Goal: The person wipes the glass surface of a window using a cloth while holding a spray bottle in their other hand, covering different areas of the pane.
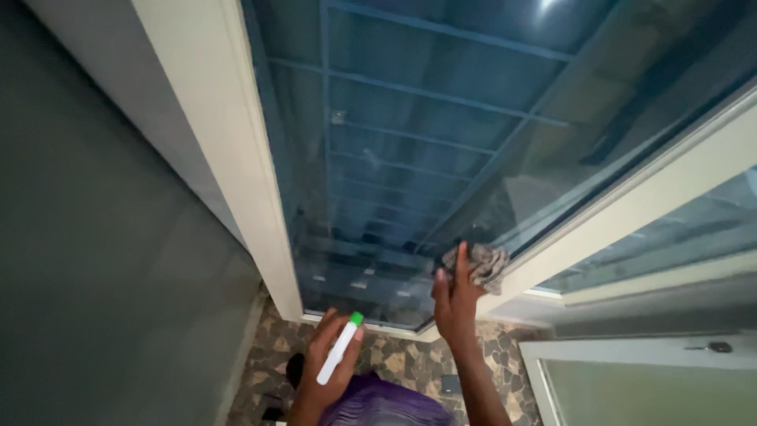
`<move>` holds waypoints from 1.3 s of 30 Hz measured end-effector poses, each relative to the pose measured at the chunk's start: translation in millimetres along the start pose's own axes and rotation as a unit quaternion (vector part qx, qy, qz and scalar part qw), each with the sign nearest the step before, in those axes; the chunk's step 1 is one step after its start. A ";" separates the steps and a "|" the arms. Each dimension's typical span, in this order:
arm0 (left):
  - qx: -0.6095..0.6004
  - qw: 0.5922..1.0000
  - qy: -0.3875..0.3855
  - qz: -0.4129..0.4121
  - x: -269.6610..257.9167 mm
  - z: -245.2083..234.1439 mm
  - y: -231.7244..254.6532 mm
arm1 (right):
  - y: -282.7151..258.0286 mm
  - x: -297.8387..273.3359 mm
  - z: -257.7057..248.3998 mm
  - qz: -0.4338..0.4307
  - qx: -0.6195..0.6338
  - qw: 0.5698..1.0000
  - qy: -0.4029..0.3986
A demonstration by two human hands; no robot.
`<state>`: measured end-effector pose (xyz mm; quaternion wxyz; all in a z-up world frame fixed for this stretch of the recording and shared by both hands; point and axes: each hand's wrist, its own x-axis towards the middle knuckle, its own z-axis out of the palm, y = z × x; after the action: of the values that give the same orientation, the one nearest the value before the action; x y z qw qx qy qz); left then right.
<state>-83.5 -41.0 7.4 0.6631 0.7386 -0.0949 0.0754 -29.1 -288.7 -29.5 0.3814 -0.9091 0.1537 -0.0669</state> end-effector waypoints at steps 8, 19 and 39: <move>0.005 0.999 -0.038 -0.012 28.2 -21.2 -3.7 | -44.1 7.7 51.6 -0.272 0.011 0.962 -0.021; -0.003 0.998 -0.044 -0.051 51.0 -56.0 -20.6 | -2.5 10.7 47.5 -0.107 0.058 0.990 0.065; -0.030 0.990 -0.068 -0.118 79.5 -78.2 -25.6 | -61.1 16.8 60.1 -0.175 0.161 0.964 0.122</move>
<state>0.9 36.2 10.1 0.6812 0.7279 -0.0540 -0.0564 15.1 -213.4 -27.9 0.4832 -0.8335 0.0247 -0.2669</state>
